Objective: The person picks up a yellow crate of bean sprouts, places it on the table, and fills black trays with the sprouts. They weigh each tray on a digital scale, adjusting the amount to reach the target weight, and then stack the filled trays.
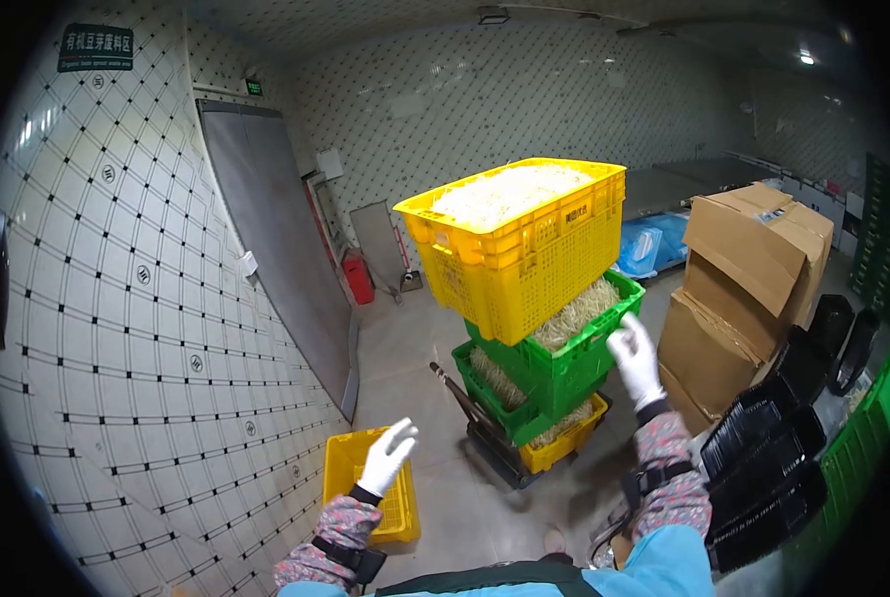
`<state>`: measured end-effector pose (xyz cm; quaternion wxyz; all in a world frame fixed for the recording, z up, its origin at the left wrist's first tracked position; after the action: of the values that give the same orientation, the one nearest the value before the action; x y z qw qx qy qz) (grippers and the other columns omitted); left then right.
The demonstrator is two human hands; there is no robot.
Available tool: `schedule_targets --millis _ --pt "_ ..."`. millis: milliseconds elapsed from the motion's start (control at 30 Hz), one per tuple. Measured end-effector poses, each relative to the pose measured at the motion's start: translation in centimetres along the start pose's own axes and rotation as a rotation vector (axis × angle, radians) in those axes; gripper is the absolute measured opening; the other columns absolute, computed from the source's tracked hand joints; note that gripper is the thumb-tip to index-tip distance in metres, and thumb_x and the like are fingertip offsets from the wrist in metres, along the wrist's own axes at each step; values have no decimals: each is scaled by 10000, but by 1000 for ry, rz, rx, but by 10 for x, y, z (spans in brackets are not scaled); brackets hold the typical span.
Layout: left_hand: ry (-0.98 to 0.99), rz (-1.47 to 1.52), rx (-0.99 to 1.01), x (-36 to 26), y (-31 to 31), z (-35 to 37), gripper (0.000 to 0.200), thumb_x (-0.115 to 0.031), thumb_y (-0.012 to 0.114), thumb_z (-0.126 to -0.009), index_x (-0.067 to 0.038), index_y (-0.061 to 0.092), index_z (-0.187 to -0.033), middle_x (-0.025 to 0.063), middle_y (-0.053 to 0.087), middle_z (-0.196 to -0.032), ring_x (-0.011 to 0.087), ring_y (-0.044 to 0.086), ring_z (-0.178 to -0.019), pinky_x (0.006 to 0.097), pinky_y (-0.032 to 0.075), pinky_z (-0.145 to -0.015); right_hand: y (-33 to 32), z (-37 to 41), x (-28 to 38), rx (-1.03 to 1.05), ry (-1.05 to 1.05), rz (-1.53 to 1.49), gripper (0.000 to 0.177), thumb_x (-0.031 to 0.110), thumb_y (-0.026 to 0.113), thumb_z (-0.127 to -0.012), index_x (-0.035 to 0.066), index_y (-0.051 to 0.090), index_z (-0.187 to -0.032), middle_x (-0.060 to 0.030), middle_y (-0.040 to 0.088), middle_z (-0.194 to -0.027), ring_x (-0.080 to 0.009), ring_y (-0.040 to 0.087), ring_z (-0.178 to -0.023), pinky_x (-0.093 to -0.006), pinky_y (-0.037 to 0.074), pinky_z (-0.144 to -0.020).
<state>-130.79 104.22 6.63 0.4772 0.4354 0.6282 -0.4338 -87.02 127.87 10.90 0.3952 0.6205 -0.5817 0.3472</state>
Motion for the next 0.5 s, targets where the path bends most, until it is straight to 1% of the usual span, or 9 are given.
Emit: schedule_targets --millis 33,100,200,267,300,333,400,433,500 --pt "52 1 -24 -15 1 -26 494 -125 623 -941 -35 466 -1401 94 609 -1258 168 579 -1149 308 455 -989 -9 -35 20 -63 -50 78 532 113 668 -899 -2 461 -1375 -1 569 -1029 -94 542 -943 -253 454 -886" --pt "129 18 -68 -47 3 -76 508 -168 599 -959 -53 438 -1428 88 592 -1281 176 579 -1141 312 466 -950 -39 -112 7 -159 -80 12 601 151 680 -905 -3 412 -1421 -49 573 -1153 -121 541 -1037 -269 447 -922" --pt "194 44 -129 -88 15 -144 559 -241 608 -959 -55 408 -1447 111 563 -1324 218 577 -1157 342 470 -953 -62 -215 -5 -240 -178 80 746 276 722 -885 16 340 -1471 -215 460 -1392 -230 511 -1198 -337 414 -1017" --pt "185 105 -158 -105 27 -190 569 -291 590 -969 -54 400 -1450 128 544 -1343 240 568 -1172 361 475 -954 -70 -279 -27 -257 -116 67 801 304 735 -874 35 303 -1493 -256 389 -1457 -269 469 -1269 -367 380 -1056" --pt "204 91 -181 -108 32 -213 575 -336 559 -981 -56 391 -1455 139 533 -1353 252 561 -1181 376 479 -952 -73 -309 -39 -250 -93 98 888 390 752 -845 42 274 -1507 -264 340 -1493 -305 410 -1332 -396 331 -1095" --pt "177 160 -209 -112 39 -235 544 -274 564 -989 -56 388 -1456 136 529 -1355 222 561 -1170 344 480 -949 -76 -336 -50 -251 -77 120 917 423 754 -833 43 266 -1511 -262 329 -1501 -315 387 -1349 -401 314 -1106" --pt "117 139 -256 -115 46 -283 549 -311 540 -999 -62 378 -1461 138 546 -1325 217 587 -1113 343 503 -902 -74 -385 -76 -244 -38 157 978 488 757 -809 45 249 -1518 -258 307 -1517 -336 342 -1384 -412 280 -1128" --pt "118 142 -269 -112 48 -307 553 -333 534 -999 -65 379 -1458 133 561 -1294 209 599 -1068 338 514 -868 -68 -405 -84 -224 -8 141 990 523 718 -832 19 217 -1521 -260 257 -1540 -297 293 -1421 -383 217 -1159" --pt "78 176 -331 -113 52 -343 585 -391 541 -988 -73 381 -1452 113 601 -1195 183 615 -954 330 533 -782 -64 -450 -111 -238 -70 142 991 552 673 -856 -21 200 -1512 -243 256 -1546 -295 277 -1429 -372 212 -1161"
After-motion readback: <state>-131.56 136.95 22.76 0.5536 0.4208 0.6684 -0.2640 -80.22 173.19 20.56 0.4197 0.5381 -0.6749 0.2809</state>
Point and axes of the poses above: each hand's wrist, its own z-axis away from the middle knuckle, its own y-axis out of the palm, x = y × z, the point moved 3 cm from there along -z, towards the middle knuckle
